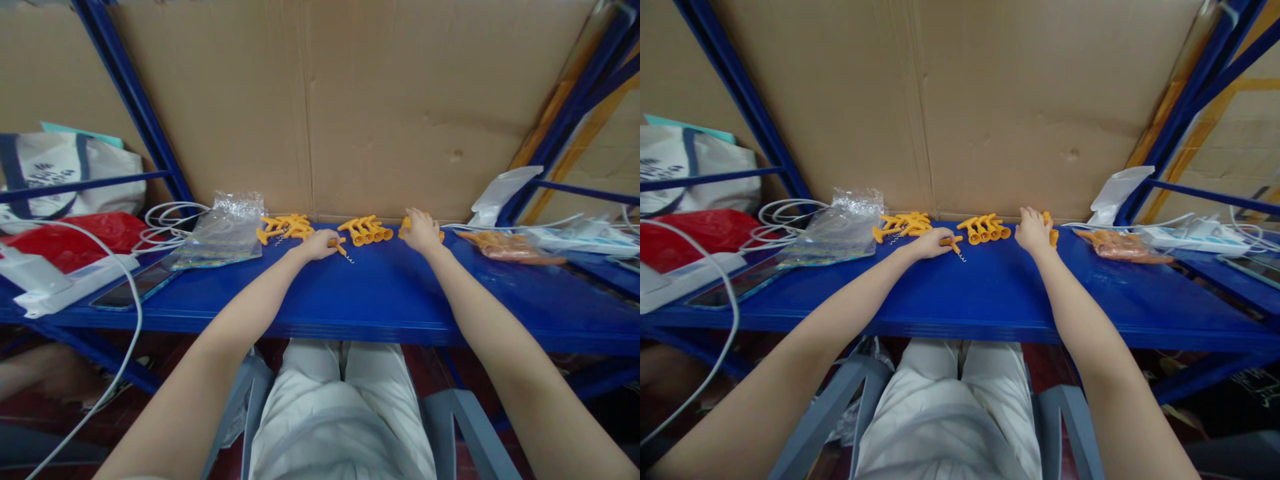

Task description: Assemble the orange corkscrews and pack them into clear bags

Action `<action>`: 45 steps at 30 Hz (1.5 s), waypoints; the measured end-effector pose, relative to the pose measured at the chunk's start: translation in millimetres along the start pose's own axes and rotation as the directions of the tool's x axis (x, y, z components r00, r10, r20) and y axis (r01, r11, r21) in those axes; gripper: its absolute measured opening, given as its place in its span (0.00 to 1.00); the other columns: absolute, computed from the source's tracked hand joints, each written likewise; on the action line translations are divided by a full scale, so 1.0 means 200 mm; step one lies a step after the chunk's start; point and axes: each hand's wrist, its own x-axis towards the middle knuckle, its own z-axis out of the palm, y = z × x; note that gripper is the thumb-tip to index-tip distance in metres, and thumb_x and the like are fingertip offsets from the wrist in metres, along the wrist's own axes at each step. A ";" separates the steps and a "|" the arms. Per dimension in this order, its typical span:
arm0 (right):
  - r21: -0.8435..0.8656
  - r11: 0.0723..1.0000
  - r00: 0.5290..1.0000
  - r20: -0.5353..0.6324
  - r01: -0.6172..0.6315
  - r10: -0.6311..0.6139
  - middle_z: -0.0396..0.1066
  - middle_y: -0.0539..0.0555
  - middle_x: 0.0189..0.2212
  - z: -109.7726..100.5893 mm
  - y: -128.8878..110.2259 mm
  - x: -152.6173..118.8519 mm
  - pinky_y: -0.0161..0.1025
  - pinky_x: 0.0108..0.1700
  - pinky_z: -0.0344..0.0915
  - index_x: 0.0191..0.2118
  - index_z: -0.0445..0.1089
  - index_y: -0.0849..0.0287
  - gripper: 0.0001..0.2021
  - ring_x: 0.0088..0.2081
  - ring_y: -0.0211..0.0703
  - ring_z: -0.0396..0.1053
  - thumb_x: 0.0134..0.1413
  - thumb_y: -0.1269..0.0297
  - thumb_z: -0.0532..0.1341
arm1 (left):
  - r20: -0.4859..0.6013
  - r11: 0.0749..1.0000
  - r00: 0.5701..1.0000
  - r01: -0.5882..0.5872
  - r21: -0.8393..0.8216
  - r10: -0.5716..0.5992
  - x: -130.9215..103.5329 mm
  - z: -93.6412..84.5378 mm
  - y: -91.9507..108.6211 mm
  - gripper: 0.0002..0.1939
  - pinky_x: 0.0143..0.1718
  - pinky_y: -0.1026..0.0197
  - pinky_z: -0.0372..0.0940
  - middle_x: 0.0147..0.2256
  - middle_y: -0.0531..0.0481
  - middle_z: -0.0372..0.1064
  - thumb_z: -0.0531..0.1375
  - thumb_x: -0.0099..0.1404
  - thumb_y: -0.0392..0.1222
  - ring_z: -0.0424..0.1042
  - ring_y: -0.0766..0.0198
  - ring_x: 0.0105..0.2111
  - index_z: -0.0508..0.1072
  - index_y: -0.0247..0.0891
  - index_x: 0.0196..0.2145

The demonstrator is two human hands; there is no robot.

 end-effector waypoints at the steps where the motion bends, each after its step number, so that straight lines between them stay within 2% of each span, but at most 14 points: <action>1: -0.015 1.000 1.000 0.003 -0.024 0.024 0.58 0.66 0.65 -0.01 0.02 0.00 0.71 0.62 0.50 0.65 0.59 0.61 0.28 0.65 0.64 0.55 0.58 0.67 0.53 | 0.016 1.000 1.000 -0.003 -0.021 0.003 0.00 0.00 0.01 0.10 0.51 0.56 0.67 0.45 0.47 0.76 0.60 0.60 0.40 0.73 0.55 0.47 0.76 0.39 0.40; 4: -0.088 0.992 0.989 0.107 -0.095 0.104 0.60 0.68 0.63 -0.02 0.06 0.00 0.74 0.60 0.50 0.63 0.62 0.62 0.27 0.64 0.67 0.55 0.58 0.64 0.54 | 0.051 0.999 0.999 0.002 -0.046 0.000 -0.01 -0.01 0.04 0.09 0.45 0.58 0.67 0.41 0.47 0.76 0.59 0.61 0.41 0.74 0.56 0.41 0.74 0.38 0.39; 8: -0.148 0.983 0.950 0.274 -0.110 0.148 0.61 0.68 0.63 -0.05 0.05 -0.01 0.77 0.59 0.49 0.60 0.67 0.60 0.24 0.65 0.69 0.54 0.57 0.66 0.54 | 0.035 1.000 0.999 0.001 -0.022 0.000 -0.01 -0.01 0.05 0.15 0.48 0.58 0.65 0.45 0.45 0.75 0.60 0.61 0.43 0.74 0.55 0.45 0.74 0.38 0.45; 11: -0.164 0.978 0.945 0.279 -0.127 0.170 0.61 0.69 0.63 -0.07 0.03 -0.02 0.77 0.60 0.46 0.60 0.67 0.61 0.24 0.64 0.69 0.56 0.58 0.66 0.54 | 0.024 0.999 0.999 0.035 -0.002 -0.035 -0.02 -0.03 0.06 0.19 0.49 0.58 0.64 0.47 0.44 0.75 0.62 0.60 0.46 0.73 0.53 0.48 0.74 0.38 0.49; 13: -0.168 0.976 0.949 0.262 -0.136 0.177 0.61 0.69 0.62 -0.07 0.03 -0.01 0.75 0.60 0.47 0.60 0.66 0.62 0.24 0.63 0.68 0.58 0.59 0.65 0.55 | 0.075 0.997 0.995 0.069 -0.016 -0.068 -0.03 -0.04 0.07 0.18 0.45 0.60 0.65 0.42 0.45 0.77 0.61 0.61 0.48 0.74 0.55 0.44 0.76 0.38 0.46; 16: -0.160 0.978 0.956 0.240 -0.132 0.168 0.62 0.68 0.62 -0.07 0.03 0.01 0.69 0.60 0.53 0.59 0.67 0.61 0.23 0.61 0.65 0.61 0.58 0.65 0.57 | 0.173 0.992 0.980 0.110 -0.058 -0.099 -0.04 -0.07 0.09 0.15 0.36 0.63 0.63 0.33 0.49 0.77 0.59 0.63 0.49 0.74 0.59 0.34 0.77 0.38 0.41; 22: 0.067 0.997 0.982 0.191 -0.027 0.014 0.71 0.68 0.51 0.01 0.05 0.04 0.51 0.54 0.66 0.53 0.69 0.65 0.20 0.53 0.59 0.70 0.53 0.67 0.62 | 0.176 0.984 0.972 0.166 -0.058 -0.154 -0.06 -0.09 0.12 0.12 0.31 0.64 0.60 0.26 0.52 0.74 0.60 0.62 0.48 0.72 0.62 0.28 0.74 0.37 0.39; 25: 0.132 0.991 0.960 0.278 -0.007 -0.030 0.75 0.65 0.42 0.04 0.05 0.04 0.50 0.47 0.69 0.46 0.70 0.61 0.16 0.45 0.59 0.73 0.50 0.64 0.65 | 0.163 0.980 0.971 0.186 -0.071 -0.173 -0.06 -0.08 0.12 0.12 0.30 0.64 0.59 0.26 0.53 0.73 0.61 0.61 0.47 0.72 0.61 0.28 0.72 0.38 0.39; 29: 0.115 0.993 0.910 0.409 0.027 -0.072 0.76 0.61 0.34 0.06 0.03 0.01 0.48 0.40 0.69 0.36 0.70 0.58 0.10 0.38 0.58 0.75 0.49 0.62 0.67 | 0.105 0.981 0.981 0.173 -0.084 -0.164 -0.06 -0.07 0.12 0.12 0.30 0.64 0.58 0.26 0.53 0.73 0.63 0.59 0.44 0.71 0.61 0.28 0.70 0.39 0.40; 31: 0.096 0.993 0.916 0.386 0.075 -0.107 0.76 0.61 0.34 0.06 0.01 0.01 0.48 0.40 0.70 0.36 0.70 0.57 0.09 0.39 0.58 0.75 0.49 0.62 0.67 | 0.074 0.984 0.985 0.159 -0.076 -0.154 -0.06 -0.06 0.12 0.12 0.30 0.64 0.58 0.27 0.53 0.73 0.63 0.59 0.44 0.71 0.61 0.29 0.70 0.39 0.41; 34: 0.065 0.978 0.925 0.317 0.198 -0.208 0.76 0.61 0.39 0.06 -0.02 0.01 0.47 0.44 0.70 0.38 0.71 0.58 0.09 0.42 0.57 0.74 0.49 0.69 0.64 | 0.047 0.986 0.988 0.147 -0.075 -0.144 -0.05 -0.06 0.12 0.13 0.30 0.63 0.58 0.26 0.53 0.72 0.62 0.60 0.44 0.72 0.61 0.29 0.69 0.40 0.42; 38: 0.088 0.922 0.877 0.289 0.376 -0.385 0.75 0.62 0.47 0.07 -0.08 0.00 0.46 0.54 0.66 0.42 0.72 0.62 0.15 0.50 0.55 0.72 0.47 0.79 0.59 | 0.006 0.988 0.991 0.132 -0.082 -0.132 -0.05 -0.05 0.12 0.13 0.30 0.63 0.59 0.26 0.53 0.72 0.63 0.59 0.45 0.72 0.60 0.29 0.69 0.40 0.41; 41: 0.121 0.918 0.870 0.294 0.377 -0.396 0.74 0.61 0.49 0.07 -0.12 -0.03 0.44 0.55 0.65 0.44 0.72 0.60 0.18 0.52 0.55 0.71 0.46 0.80 0.59 | -0.002 0.989 0.993 0.118 -0.084 -0.119 -0.05 -0.04 0.11 0.13 0.30 0.63 0.59 0.26 0.53 0.72 0.63 0.59 0.45 0.72 0.61 0.29 0.69 0.40 0.40; 45: 0.179 0.928 0.876 0.311 0.327 -0.369 0.75 0.58 0.47 0.04 -0.17 -0.06 0.44 0.52 0.67 0.44 0.71 0.56 0.15 0.48 0.54 0.72 0.49 0.77 0.60 | 0.007 0.991 0.994 0.113 -0.073 -0.112 -0.05 -0.04 0.11 0.12 0.29 0.64 0.58 0.26 0.53 0.73 0.62 0.60 0.45 0.72 0.61 0.29 0.69 0.40 0.40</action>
